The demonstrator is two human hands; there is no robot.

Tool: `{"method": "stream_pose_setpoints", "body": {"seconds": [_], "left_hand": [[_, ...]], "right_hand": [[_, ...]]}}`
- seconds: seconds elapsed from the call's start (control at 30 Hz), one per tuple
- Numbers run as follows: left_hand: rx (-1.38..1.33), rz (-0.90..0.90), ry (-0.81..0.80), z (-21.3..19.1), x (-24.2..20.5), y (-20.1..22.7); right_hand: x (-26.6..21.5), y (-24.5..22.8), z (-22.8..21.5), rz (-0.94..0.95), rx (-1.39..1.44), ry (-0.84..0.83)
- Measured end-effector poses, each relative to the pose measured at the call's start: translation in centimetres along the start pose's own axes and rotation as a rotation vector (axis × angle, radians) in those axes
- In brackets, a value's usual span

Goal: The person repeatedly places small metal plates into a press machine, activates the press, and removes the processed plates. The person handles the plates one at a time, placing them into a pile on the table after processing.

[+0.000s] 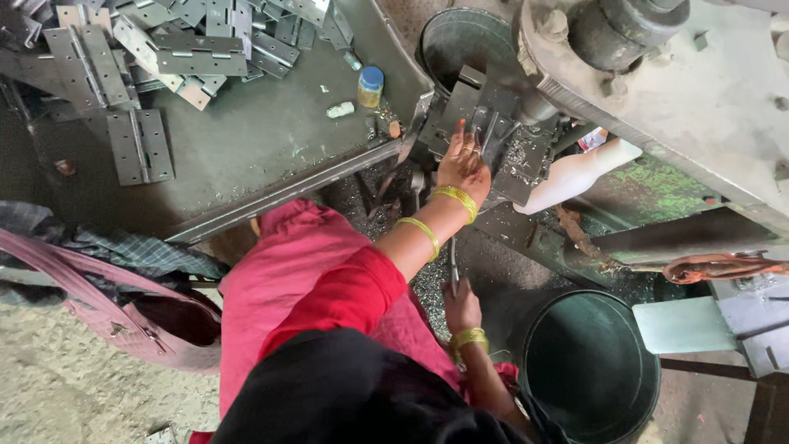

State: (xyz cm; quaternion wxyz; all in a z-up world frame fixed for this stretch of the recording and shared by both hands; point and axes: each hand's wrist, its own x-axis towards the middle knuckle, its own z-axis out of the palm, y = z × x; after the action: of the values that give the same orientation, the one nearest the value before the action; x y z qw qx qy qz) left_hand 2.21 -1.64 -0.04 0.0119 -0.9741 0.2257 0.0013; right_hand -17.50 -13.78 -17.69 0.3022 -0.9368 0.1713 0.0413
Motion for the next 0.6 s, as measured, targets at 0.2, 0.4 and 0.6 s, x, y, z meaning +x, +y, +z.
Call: {"method": "stream_pose_setpoints", "body": {"seconds": [0.2, 0.4, 0.6], "left_hand": [[-0.085, -0.126, 0.141, 3.8, 2.6, -0.3], [-0.036, -0.122, 0.063, 2.3, 3.7, 0.3], [0.114, -0.221, 0.028, 3.7, 6.3, 0.5]], "right_hand": [[1.3, 0.0, -2.0, -0.016, -0.071, -0.09], [0.1, -0.1, -0.2, -0.012, -0.022, -0.022], [0.9, -0.3, -1.3, 0.046, -0.093, -0.13]]}}
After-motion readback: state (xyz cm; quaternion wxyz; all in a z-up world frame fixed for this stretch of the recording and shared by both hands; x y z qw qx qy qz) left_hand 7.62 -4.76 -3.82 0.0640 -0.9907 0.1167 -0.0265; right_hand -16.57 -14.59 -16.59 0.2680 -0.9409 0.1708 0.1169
